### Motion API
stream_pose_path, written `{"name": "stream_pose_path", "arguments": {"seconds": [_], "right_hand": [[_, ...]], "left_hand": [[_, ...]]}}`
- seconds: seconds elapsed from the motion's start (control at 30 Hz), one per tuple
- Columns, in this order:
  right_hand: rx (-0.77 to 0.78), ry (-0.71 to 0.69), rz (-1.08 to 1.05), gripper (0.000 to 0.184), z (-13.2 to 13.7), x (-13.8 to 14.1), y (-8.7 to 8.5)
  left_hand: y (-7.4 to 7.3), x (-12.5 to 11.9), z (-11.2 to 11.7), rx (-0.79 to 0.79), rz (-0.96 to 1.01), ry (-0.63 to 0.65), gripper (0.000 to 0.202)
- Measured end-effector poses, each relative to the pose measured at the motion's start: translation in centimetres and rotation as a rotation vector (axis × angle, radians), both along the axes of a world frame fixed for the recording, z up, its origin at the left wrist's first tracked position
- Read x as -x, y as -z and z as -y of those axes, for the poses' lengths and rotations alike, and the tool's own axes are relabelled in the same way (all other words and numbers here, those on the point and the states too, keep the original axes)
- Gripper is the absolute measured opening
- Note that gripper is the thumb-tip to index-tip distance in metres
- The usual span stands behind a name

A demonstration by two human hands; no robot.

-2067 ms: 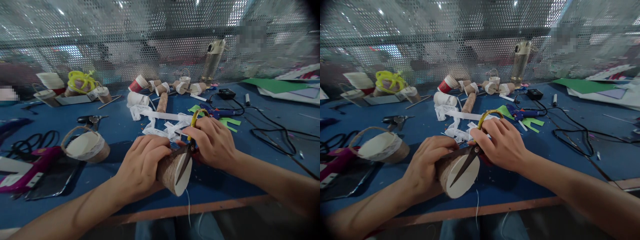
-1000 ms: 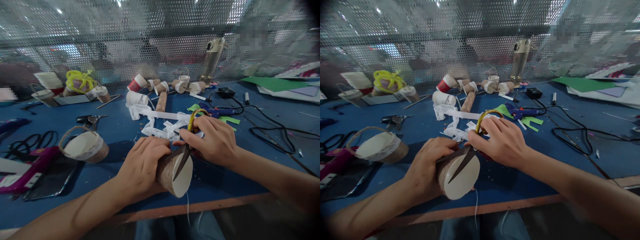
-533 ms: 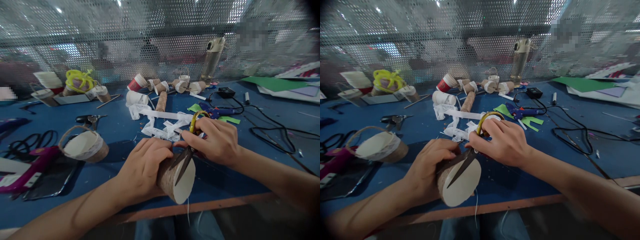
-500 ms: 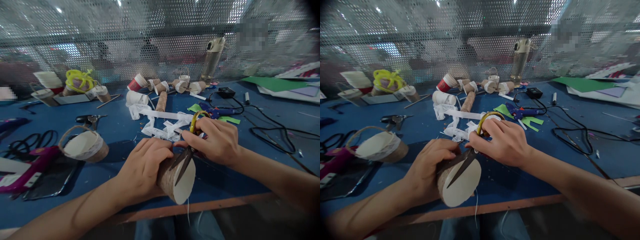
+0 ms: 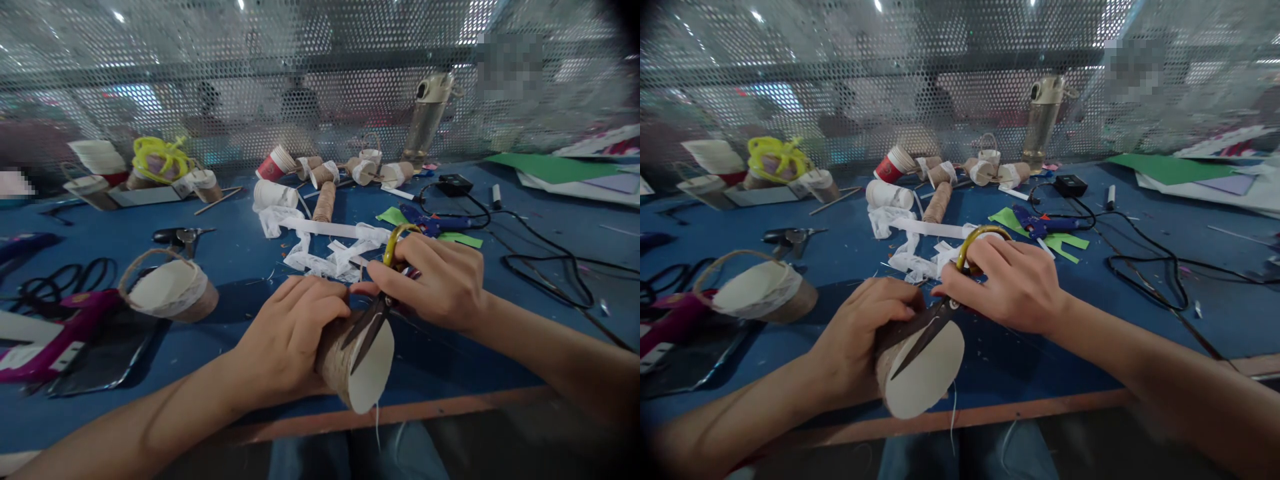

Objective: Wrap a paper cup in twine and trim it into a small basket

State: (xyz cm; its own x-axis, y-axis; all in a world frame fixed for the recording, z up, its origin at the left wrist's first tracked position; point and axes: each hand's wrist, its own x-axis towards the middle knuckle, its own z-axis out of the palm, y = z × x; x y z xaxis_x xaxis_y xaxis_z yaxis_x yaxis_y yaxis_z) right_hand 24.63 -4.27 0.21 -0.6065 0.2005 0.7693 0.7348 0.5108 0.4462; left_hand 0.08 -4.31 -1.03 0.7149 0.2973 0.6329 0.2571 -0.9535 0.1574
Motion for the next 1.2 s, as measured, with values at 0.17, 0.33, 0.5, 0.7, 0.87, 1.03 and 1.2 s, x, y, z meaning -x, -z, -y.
{"name": "stream_pose_path", "arguments": {"seconds": [0.17,0.33,0.5,0.7,0.87,1.03,1.2], "right_hand": [[-0.014,-0.001,0.010,0.005,0.05,0.07,0.00],[0.006,0.008,0.022,0.001,0.14,-0.10,0.00],[0.013,-0.004,0.031,0.004,0.19,-0.32,0.03],[0.001,-0.030,0.036,0.008,0.11,-0.16,-0.10],[-0.003,-0.053,0.051,0.010,0.12,0.04,-0.40],[0.014,-0.085,0.049,0.010,0.21,-0.16,-0.44],[0.018,-0.092,0.056,0.004,0.30,-0.15,-0.52]], "left_hand": [[-0.05,-0.11,-0.12,-0.013,-0.011,0.001,0.031],[-0.17,-0.16,-0.04,0.013,-0.017,0.006,0.045],[-0.14,-0.09,-0.01,0.024,-0.012,0.032,0.043],[-0.09,-0.02,-0.11,0.049,-0.034,0.059,0.044],[-0.20,-0.03,-0.03,0.059,-0.055,0.083,0.047],[-0.43,-0.06,0.09,0.101,-0.079,0.090,0.048],[-0.40,-0.11,0.07,0.109,-0.071,0.115,0.046]]}}
